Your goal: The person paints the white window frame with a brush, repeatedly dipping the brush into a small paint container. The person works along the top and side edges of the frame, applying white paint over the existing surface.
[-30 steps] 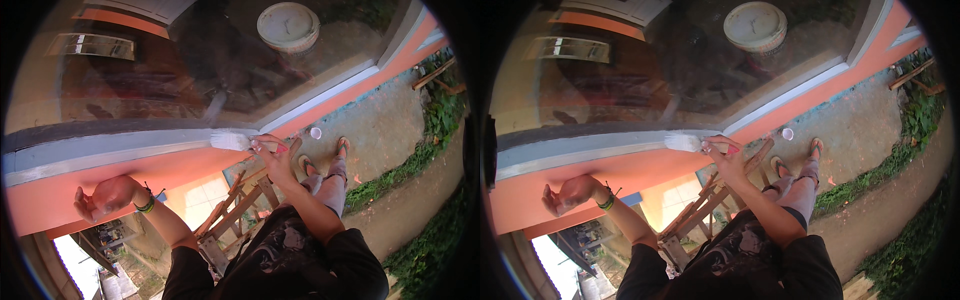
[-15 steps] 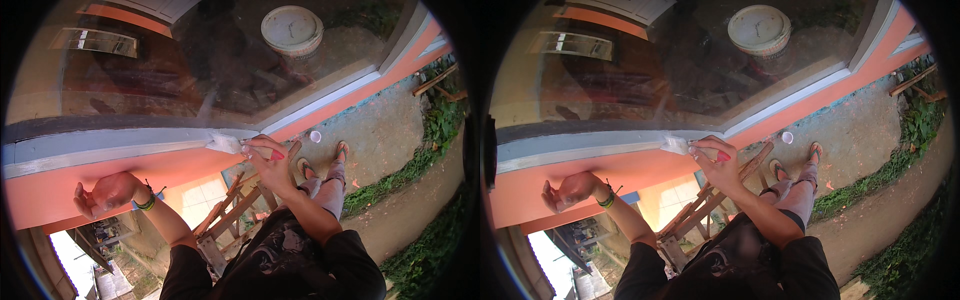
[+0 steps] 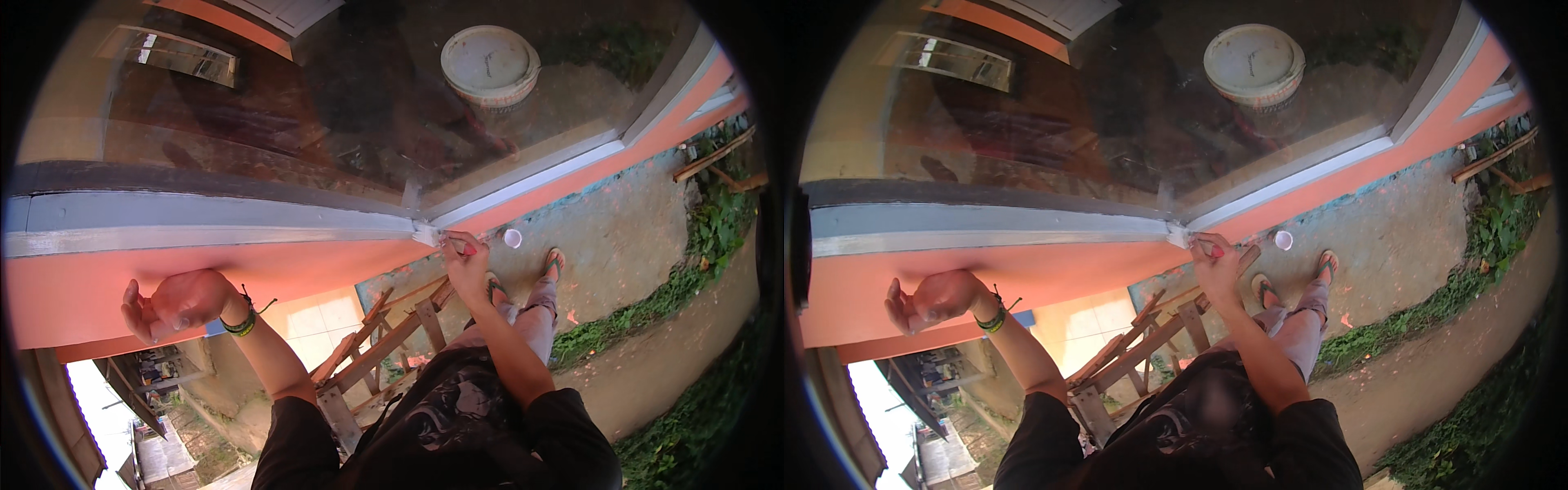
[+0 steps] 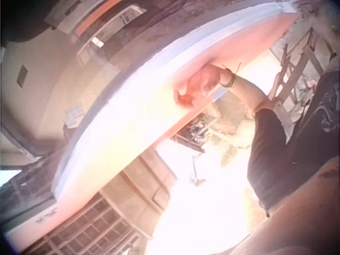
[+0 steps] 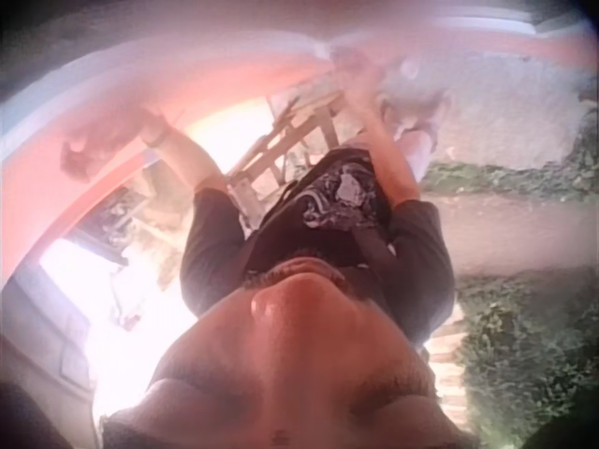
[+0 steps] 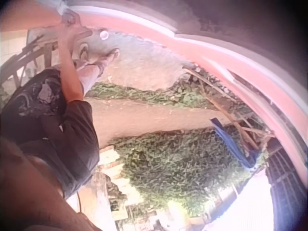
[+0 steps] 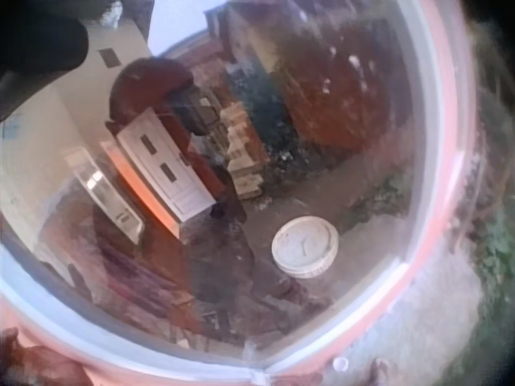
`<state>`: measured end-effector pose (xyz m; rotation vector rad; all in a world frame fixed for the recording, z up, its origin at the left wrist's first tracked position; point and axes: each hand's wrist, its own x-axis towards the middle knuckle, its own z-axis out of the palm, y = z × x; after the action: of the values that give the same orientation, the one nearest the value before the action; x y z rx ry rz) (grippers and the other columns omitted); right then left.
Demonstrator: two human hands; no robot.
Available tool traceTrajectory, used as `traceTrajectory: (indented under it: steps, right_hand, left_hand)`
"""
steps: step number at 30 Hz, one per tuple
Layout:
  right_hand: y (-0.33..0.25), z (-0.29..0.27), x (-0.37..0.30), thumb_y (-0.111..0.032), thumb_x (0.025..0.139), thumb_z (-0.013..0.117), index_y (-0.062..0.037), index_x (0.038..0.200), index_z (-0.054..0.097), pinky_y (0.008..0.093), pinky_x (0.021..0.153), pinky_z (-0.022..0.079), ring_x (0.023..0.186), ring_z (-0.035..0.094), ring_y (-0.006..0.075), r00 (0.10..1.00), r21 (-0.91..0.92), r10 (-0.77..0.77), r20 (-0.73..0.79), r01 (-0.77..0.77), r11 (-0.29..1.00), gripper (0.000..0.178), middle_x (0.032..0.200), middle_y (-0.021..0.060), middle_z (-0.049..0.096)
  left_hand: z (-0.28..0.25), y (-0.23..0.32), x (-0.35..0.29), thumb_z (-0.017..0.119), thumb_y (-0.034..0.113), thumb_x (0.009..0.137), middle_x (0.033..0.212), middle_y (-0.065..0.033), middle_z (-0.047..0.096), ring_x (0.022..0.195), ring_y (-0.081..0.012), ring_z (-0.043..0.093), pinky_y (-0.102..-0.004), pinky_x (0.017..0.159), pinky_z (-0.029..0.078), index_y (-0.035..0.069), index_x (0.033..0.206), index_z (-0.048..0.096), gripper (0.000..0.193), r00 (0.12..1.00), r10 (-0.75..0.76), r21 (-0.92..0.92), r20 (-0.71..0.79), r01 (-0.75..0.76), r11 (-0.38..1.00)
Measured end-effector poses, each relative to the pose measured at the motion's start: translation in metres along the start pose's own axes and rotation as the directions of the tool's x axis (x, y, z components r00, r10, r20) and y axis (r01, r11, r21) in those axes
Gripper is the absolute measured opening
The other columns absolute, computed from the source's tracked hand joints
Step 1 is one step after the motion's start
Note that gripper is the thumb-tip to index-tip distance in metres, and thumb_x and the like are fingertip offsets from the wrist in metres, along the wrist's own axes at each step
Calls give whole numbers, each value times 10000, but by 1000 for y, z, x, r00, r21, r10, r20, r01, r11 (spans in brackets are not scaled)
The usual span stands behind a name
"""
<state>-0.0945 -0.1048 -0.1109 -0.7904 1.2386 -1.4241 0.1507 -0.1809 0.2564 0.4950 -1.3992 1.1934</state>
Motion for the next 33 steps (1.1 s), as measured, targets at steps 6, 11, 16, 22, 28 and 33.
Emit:
traceTrajectory:
  steps: [6,11,16,22,28,33]
  right_hand:
    - [-161,37,-24,6,928,698,41,1074,718,264,721,526,788,671,160,936,346,-323,138,261,901,151,954,126,722]
    - [-118,34,-16,-40,949,711,41,1087,694,333,801,627,909,684,162,987,616,16,162,-114,780,162,975,93,709]
    - [0,2,-5,-40,936,731,45,1068,704,298,778,609,839,685,149,969,481,246,-5,-213,850,160,979,94,720]
    - [3,-2,-6,-6,934,705,58,1061,709,260,753,559,850,662,126,991,162,134,-16,-130,978,142,958,82,714]
    - [-164,36,-24,7,935,693,58,1058,693,303,792,582,897,649,131,970,302,-164,177,105,948,134,931,81,699]
    - [-146,31,-15,-21,939,704,37,1045,698,347,794,623,867,684,172,981,647,-2,196,-128,752,121,957,91,706]
  left_hand:
    - [-1,0,1,461,580,984,1128,-155,567,1034,-260,557,-409,948,404,5,1254,503,636,1000,13,1,-8,-13,1000]
    - [0,3,2,464,582,984,1127,-155,570,1021,-262,556,-410,947,405,7,1232,501,627,1000,-1,8,-5,1,1000]
    - [2,1,-1,481,580,977,1113,-153,577,1010,-263,553,-402,938,416,8,1196,494,612,1000,0,-15,-15,0,1000]
    - [2,3,1,490,595,970,1102,-152,583,1026,-267,550,-401,953,417,4,1189,488,630,1000,-16,1,-20,16,1000]
    - [3,0,0,485,541,991,1057,-170,625,974,-270,596,-393,906,454,-16,1185,530,591,998,38,4,-51,-38,999]
    - [5,7,-4,491,591,977,1105,-164,583,1037,-266,556,-411,953,428,1,1200,489,631,1000,-28,-15,-14,27,1000]
